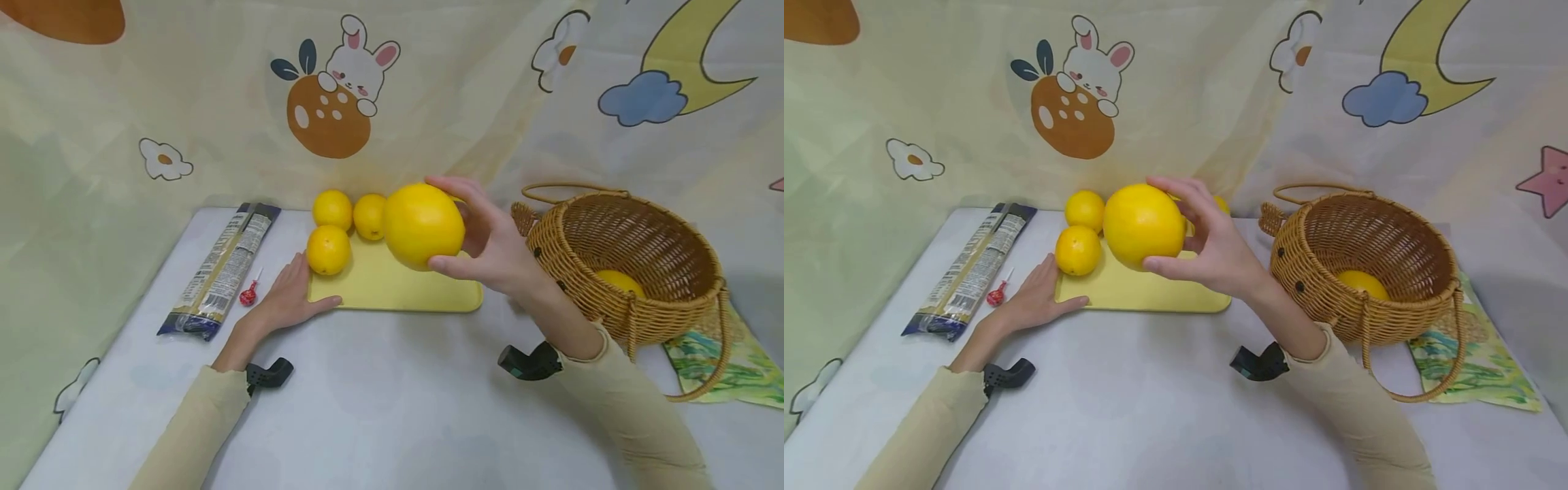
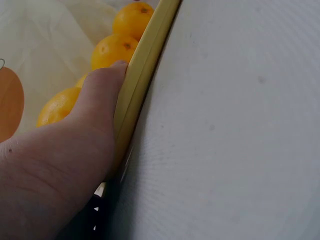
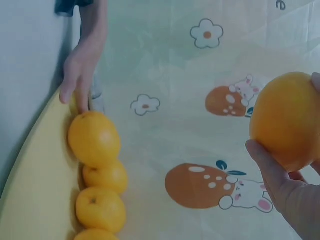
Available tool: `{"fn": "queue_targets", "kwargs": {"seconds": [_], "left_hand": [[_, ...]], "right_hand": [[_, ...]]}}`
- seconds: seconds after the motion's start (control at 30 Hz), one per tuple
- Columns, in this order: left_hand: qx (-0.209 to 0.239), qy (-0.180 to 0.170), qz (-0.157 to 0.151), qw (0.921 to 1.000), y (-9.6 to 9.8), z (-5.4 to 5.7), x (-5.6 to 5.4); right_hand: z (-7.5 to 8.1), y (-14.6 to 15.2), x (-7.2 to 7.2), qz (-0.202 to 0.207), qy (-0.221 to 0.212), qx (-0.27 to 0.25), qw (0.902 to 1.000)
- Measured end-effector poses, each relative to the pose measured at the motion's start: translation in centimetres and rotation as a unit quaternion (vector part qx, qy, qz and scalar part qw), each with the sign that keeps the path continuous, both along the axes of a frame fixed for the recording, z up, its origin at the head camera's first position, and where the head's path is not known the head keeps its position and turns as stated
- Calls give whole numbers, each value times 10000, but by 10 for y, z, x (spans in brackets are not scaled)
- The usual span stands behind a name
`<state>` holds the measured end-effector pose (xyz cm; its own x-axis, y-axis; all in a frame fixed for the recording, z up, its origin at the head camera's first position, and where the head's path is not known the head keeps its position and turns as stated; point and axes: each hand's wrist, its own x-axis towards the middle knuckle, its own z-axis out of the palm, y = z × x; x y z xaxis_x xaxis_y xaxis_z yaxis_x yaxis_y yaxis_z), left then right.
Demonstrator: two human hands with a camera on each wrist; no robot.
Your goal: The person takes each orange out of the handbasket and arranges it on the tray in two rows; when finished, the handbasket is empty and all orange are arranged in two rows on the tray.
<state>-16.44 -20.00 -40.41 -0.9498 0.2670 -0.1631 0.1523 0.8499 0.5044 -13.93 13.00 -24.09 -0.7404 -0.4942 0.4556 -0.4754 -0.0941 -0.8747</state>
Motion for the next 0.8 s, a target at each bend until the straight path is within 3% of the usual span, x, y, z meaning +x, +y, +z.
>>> {"fn": "queue_targets", "kwargs": {"seconds": [0.23,0.43,0.6,0.8], "left_hand": [[32,4,-6,10000,1,3,-1],[7,-54,15,10000,2,5,-1],[32,-67,8,10000,3,4,1],[-7,-89,53,9999,1,5,1]], "right_hand": [[-3,-23,-20,-131,-7,-49,9999],[-16,-39,-41,-408,-210,-62,9989],[-27,-46,-55,-736,-390,451,9955],[-46,-52,-68,-930,-309,1251,9873]]}}
